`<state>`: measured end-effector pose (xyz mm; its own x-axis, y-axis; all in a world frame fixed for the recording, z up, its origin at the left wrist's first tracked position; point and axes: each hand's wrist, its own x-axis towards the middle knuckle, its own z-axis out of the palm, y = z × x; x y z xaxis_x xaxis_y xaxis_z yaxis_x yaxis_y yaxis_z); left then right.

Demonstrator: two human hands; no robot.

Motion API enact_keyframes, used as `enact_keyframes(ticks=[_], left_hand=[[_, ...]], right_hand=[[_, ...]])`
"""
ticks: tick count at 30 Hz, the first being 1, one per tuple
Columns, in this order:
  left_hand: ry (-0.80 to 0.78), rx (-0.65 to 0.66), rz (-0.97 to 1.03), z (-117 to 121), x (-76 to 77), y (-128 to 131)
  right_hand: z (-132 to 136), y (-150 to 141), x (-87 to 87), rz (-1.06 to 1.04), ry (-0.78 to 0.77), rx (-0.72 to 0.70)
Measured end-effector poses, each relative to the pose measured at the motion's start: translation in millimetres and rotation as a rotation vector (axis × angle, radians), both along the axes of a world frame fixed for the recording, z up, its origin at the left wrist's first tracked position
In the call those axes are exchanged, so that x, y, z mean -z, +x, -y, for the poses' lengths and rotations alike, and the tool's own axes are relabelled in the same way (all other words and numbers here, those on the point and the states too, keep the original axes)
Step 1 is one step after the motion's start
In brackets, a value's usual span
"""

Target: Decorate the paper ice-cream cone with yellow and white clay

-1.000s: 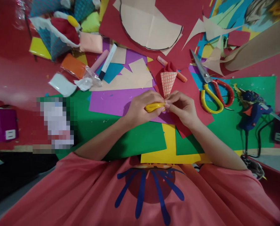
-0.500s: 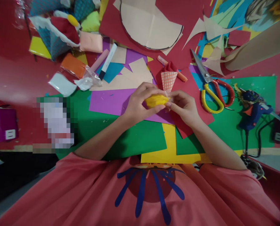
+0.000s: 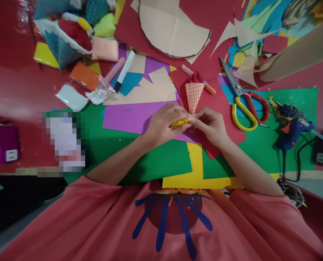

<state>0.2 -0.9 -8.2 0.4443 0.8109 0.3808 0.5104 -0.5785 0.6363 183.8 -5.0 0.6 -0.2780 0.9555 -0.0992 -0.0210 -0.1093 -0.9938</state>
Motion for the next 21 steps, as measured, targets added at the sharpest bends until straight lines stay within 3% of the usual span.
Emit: enact_keyframes(ticks=[7, 12, 18, 21], left_hand=[[-0.155, -0.067, 0.18, -3.4, -4.5, -2.3], [-0.139, -0.059, 0.175, -1.1, -0.7, 0.2], [-0.145, -0.09, 0.083, 3.3, -2.2, -0.3], [-0.08, -0.06, 0.072, 1.8, -2.5, -1.8]], right_hand=[[0.6, 2.5, 3.9, -0.1, 0.015, -0.096], [-1.1, 2.0, 4.5, -0.087, 0.047, 0.024], [-1.6, 4.8, 4.8, -0.098, 0.043, -0.008], [-2.0, 6.5, 4.5, 0.003, 0.094, 0.071]])
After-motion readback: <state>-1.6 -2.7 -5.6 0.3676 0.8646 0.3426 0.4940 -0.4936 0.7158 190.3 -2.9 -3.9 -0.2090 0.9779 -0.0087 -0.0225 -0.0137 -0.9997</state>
